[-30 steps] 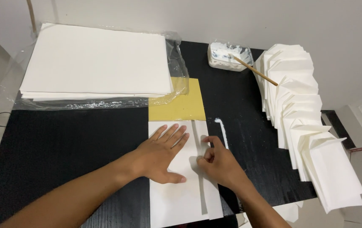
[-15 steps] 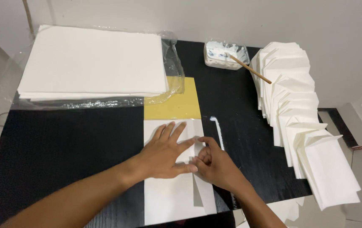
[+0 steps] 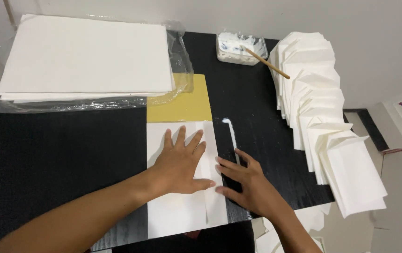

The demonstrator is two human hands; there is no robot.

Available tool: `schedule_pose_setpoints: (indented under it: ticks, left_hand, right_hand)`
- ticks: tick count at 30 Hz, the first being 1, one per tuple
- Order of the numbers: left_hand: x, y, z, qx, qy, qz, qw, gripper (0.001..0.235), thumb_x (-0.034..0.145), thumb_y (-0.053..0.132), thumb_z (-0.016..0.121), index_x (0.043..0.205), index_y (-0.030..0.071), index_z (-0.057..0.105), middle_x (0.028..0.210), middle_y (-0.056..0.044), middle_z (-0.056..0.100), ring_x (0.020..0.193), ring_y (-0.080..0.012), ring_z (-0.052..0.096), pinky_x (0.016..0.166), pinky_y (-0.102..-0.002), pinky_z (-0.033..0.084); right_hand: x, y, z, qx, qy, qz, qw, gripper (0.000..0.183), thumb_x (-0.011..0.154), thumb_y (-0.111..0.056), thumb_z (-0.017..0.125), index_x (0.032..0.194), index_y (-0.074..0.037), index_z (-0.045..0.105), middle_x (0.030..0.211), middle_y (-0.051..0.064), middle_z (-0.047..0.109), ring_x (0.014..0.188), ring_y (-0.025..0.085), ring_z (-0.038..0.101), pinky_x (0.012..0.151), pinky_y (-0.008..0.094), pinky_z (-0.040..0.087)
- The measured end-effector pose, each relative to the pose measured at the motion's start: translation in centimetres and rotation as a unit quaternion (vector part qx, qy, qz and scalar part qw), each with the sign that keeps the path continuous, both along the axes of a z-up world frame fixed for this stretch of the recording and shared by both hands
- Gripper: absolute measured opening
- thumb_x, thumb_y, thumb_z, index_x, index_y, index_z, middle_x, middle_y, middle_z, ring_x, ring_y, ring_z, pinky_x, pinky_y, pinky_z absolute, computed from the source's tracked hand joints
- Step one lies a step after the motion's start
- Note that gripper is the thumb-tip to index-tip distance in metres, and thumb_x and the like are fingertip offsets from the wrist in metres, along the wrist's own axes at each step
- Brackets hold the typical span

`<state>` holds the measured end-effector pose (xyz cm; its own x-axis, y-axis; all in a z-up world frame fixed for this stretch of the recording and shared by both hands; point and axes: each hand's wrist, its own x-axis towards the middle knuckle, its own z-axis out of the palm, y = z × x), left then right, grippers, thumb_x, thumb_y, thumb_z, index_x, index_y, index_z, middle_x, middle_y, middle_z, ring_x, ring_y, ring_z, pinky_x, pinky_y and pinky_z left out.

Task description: The person applies white adhesive to the edges of a folded white paper box using a brush, then places a yellow paper sheet on top and presses it down. They continue applying adhesive to the edges of the yellow sheet and smooth it onto the white box.

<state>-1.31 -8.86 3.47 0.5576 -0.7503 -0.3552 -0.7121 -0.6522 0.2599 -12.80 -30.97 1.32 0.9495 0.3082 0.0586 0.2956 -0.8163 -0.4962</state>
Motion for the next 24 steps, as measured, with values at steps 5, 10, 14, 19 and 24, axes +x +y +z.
schedule_pose_setpoints:
  ticks: [5,10,14,19,24]
  left_hand:
    - [-0.2,0.2,0.6,0.031,0.007,-0.007,0.999,0.112,0.084,0.088,0.042,0.163,0.015,0.012,0.174,-0.011,-0.009,0.155,-0.0497,-0.014,0.119,-0.072,-0.008]
    - [0.1,0.2,0.5,0.057,0.001,-0.016,0.998,0.121,0.080,0.094,0.042,0.164,0.015,0.007,0.173,-0.012,-0.014,0.156,-0.0471,-0.016,0.120,-0.069,-0.009]
    - [0.0,0.2,0.0,0.055,-0.005,-0.015,0.998,0.125,0.079,0.096,0.042,0.164,0.012,0.005,0.173,-0.015,-0.014,0.156,-0.0470,-0.015,0.119,-0.069,-0.007]
    - [0.0,0.1,1.5,0.092,0.021,-0.019,0.995,0.125,0.081,0.092,0.042,0.165,0.011,-0.003,0.173,-0.015,-0.022,0.156,-0.0470,-0.022,0.120,-0.069,-0.011]
    - [-0.2,1.2,5.2,0.060,0.046,-0.066,0.995,0.112,0.091,0.079,0.037,0.161,-0.005,0.015,0.170,-0.032,0.001,0.153,-0.0579,-0.001,0.116,-0.077,-0.001]
  right_hand:
    - [-1.4,-0.4,0.9,-0.014,0.011,0.038,0.999,0.083,0.081,-0.035,0.090,0.152,-0.021,0.050,0.160,-0.002,0.049,0.154,0.047,0.023,0.113,0.071,0.027]
    - [-2.6,0.0,2.1,-0.011,0.096,0.039,0.995,0.098,0.077,-0.040,0.094,0.158,-0.024,0.042,0.166,-0.002,0.042,0.157,0.044,0.010,0.114,0.070,0.018]
    - [-2.2,0.0,2.3,-0.019,0.151,0.040,0.988,0.105,0.074,-0.051,0.092,0.159,-0.022,0.039,0.168,-0.006,0.037,0.157,0.042,0.006,0.115,0.069,0.016]
    - [0.8,-0.7,1.6,-0.003,0.076,0.075,0.994,0.079,0.095,-0.047,0.070,0.160,-0.019,0.036,0.165,0.007,0.041,0.155,0.052,0.007,0.117,0.069,0.018]
    - [5.8,-0.1,2.9,0.005,-0.014,0.040,0.999,0.049,0.095,-0.034,0.069,0.138,-0.013,0.066,0.138,0.008,0.069,0.129,0.034,0.062,0.125,0.057,0.022]
